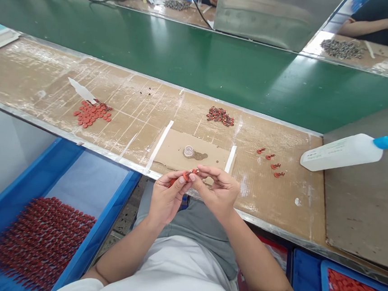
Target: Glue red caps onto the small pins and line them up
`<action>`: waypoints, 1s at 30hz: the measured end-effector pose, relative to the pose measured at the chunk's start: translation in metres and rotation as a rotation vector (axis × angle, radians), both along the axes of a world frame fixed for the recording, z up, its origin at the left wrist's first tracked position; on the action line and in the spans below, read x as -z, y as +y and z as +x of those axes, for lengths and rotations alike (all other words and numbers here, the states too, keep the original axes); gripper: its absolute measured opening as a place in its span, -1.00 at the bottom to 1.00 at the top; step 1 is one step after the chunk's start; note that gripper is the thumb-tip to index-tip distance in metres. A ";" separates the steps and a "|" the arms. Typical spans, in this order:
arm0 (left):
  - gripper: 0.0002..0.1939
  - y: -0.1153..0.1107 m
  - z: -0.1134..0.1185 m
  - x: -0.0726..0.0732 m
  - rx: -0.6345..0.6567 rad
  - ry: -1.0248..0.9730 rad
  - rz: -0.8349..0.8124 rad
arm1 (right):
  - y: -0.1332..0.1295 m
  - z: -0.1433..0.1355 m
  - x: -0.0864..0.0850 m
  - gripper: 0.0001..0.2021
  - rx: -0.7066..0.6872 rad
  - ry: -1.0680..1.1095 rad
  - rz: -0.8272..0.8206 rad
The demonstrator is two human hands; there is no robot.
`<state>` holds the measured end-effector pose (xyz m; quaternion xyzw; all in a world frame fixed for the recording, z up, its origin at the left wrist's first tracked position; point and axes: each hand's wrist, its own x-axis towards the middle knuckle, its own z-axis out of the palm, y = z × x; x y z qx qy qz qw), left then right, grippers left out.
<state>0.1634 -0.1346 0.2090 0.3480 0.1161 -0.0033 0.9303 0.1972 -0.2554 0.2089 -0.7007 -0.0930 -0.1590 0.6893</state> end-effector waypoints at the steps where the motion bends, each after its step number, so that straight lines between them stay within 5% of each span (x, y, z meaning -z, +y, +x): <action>1: -0.88 0.000 0.000 0.000 0.003 0.002 -0.004 | -0.001 0.000 0.000 -0.72 -0.008 -0.003 0.005; 30: -0.87 -0.007 -0.006 0.004 0.043 -0.009 0.027 | -0.017 -0.006 -0.006 -0.67 -0.135 0.141 0.016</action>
